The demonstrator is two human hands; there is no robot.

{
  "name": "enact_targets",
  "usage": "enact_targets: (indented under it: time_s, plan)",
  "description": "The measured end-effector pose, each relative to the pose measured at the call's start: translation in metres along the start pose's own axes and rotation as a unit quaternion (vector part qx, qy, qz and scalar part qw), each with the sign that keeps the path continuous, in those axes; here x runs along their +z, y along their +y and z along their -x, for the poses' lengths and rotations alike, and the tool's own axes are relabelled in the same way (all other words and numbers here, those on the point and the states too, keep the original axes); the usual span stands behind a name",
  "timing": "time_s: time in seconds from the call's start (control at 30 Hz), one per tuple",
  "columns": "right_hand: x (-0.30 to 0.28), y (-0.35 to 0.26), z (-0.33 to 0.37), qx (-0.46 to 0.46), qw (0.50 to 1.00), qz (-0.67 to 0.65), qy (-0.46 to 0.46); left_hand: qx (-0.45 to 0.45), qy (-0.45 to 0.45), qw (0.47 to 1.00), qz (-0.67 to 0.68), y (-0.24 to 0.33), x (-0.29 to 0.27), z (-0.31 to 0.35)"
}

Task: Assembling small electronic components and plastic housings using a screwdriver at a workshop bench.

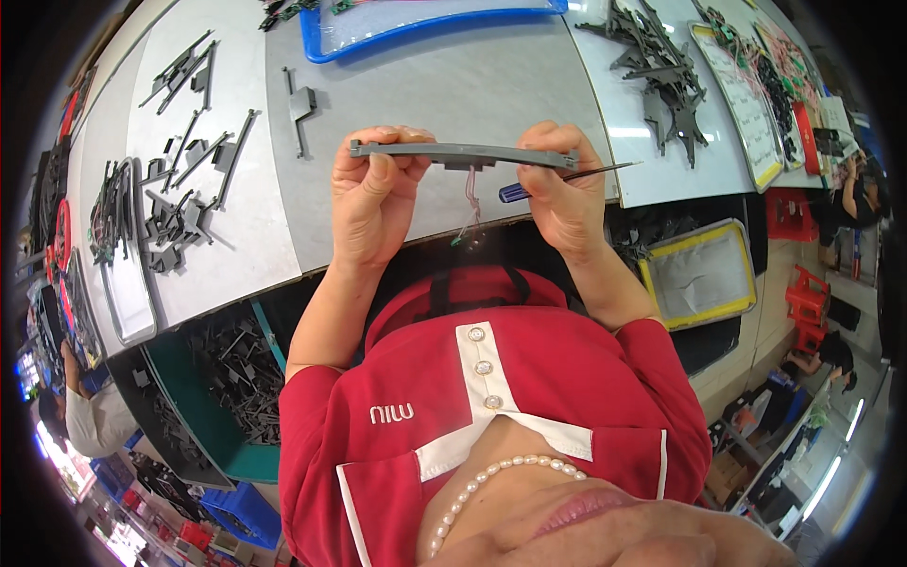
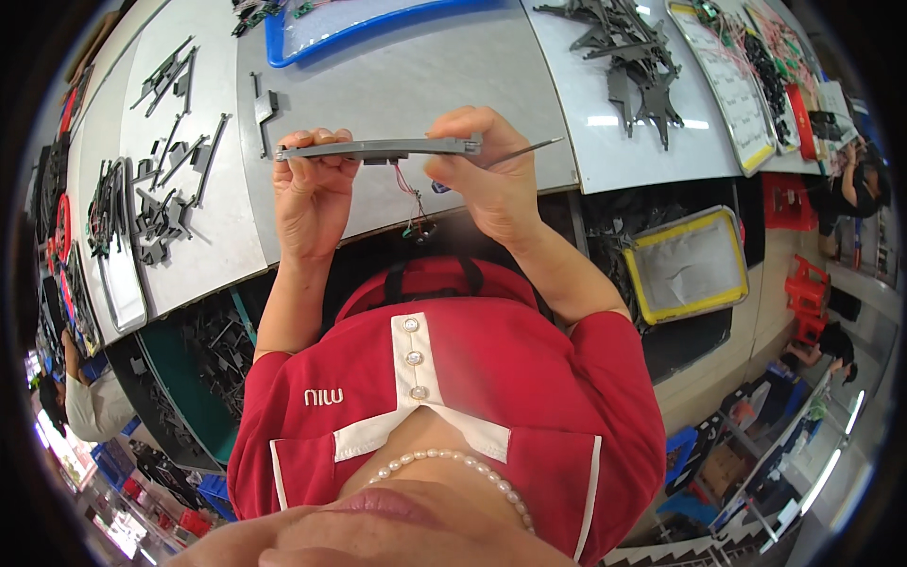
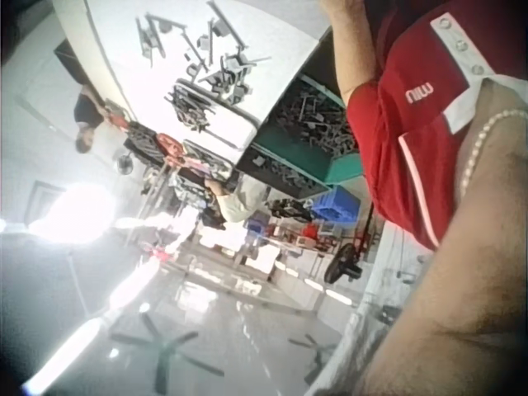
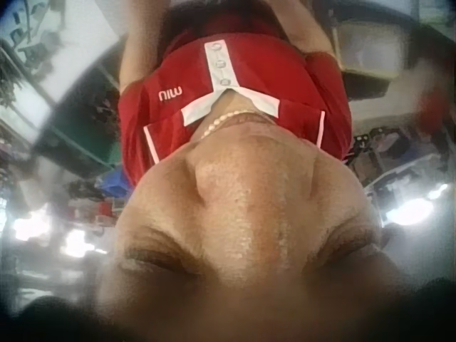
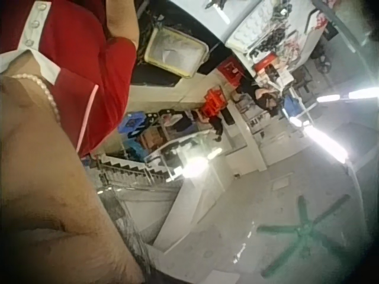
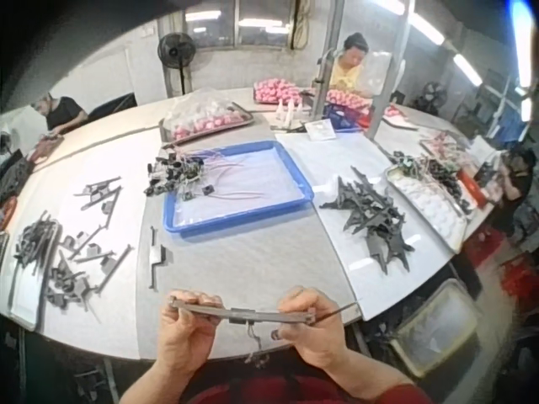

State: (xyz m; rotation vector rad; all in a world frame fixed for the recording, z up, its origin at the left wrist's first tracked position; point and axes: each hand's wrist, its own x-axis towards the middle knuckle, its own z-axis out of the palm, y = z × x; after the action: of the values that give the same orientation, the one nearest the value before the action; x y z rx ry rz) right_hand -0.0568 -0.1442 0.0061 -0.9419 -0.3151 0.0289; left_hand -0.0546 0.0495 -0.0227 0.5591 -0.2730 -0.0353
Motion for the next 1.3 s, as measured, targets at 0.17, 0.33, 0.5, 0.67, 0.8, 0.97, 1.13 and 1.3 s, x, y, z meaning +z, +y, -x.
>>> enact_targets:
  time_s: [0.17, 0.33, 0.5, 0.67, 0.8, 0.97, 1.13, 1.3]
  plan:
    - [0.005, 0.013, -0.004, -0.034, 0.998, -0.025, -0.035, 0.0, 0.06, 0.996, -0.062, 0.008, 0.013, 0.019]
    - [-0.011, 0.007, -0.005, -0.1, 0.993, 0.036, 0.057, -0.073, 0.067, 0.994, -0.049, -0.004, 0.021, 0.029]
    - [0.002, -0.004, -0.005, -0.13, 0.983, 0.131, 0.015, -0.059, -0.014, 0.977, -0.206, 0.033, 0.033, 0.047]
    - [0.013, -0.006, -0.016, -0.111, 0.979, 0.146, -0.084, -0.277, -0.043, 0.912, -0.3, 0.082, 0.05, 0.052]
    - [0.044, -0.002, -0.028, -0.106, 0.977, 0.12, -0.139, -0.3, -0.045, 0.896, -0.324, 0.123, 0.061, 0.053]
    - [0.037, 0.014, -0.044, 0.018, 0.991, 0.111, -0.07, -0.123, 0.075, 0.916, -0.374, 0.205, 0.08, 0.058]
    - [-0.003, 0.027, -0.037, 0.111, 0.99, 0.079, -0.033, 0.093, 0.145, 0.859, -0.483, 0.311, 0.04, 0.068]
    - [-0.037, 0.043, -0.036, 0.087, 0.967, 0.232, 0.062, 0.198, 0.304, 0.721, -0.59, 0.427, -0.025, 0.059]
